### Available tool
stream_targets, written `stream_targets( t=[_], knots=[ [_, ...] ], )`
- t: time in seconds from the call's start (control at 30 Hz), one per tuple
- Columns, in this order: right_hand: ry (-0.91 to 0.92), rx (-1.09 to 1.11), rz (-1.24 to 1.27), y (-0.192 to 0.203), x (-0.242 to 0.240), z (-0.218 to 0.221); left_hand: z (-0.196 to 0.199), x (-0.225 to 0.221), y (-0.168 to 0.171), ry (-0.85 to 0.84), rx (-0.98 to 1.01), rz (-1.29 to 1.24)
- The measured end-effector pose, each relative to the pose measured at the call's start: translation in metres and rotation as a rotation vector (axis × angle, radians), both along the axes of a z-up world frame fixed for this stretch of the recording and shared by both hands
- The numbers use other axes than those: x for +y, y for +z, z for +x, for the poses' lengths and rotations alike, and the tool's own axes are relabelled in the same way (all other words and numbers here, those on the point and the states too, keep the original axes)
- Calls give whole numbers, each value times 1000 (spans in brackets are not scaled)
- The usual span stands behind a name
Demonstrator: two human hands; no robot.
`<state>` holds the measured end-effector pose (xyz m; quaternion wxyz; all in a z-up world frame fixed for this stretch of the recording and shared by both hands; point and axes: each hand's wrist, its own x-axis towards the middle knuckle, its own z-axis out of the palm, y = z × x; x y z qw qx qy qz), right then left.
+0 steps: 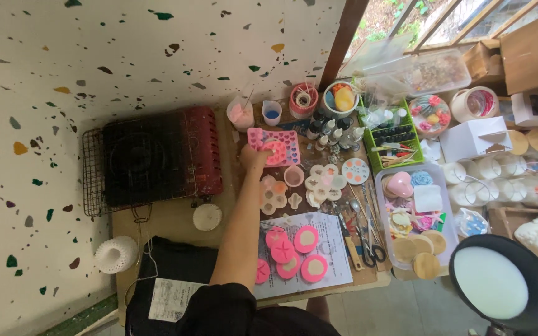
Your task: Whipping and mixing pink candle wax in a cup using a spoon for decorative candle production.
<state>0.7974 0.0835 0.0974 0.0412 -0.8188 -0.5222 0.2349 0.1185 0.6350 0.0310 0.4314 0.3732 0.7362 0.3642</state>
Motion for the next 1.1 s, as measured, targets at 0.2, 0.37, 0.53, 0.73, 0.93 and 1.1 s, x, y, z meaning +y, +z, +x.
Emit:
stream_targets(
  t=[0.2, 0.37, 0.53, 0.73, 0.93, 1.1],
  knots=[
    [60, -35, -8, -30, 31, -30, 9, -35, 99, -123, 426, 331],
    [-515, 255, 48, 110, 162, -211, -22, -72, 194, -43, 362, 364],
    [190, 105, 226, 92, 336, -274, -59, -147, 233, 236, 18, 531],
    [508, 374, 256, 43, 505, -380, -74, -260, 266, 590, -577, 303],
    [683, 329, 91, -16, 551, -433, -101, -342, 230, 788, -628, 256],
    [736, 398, 39, -41, 556, -432, -110, -375, 228, 877, -697, 213]
  ],
)
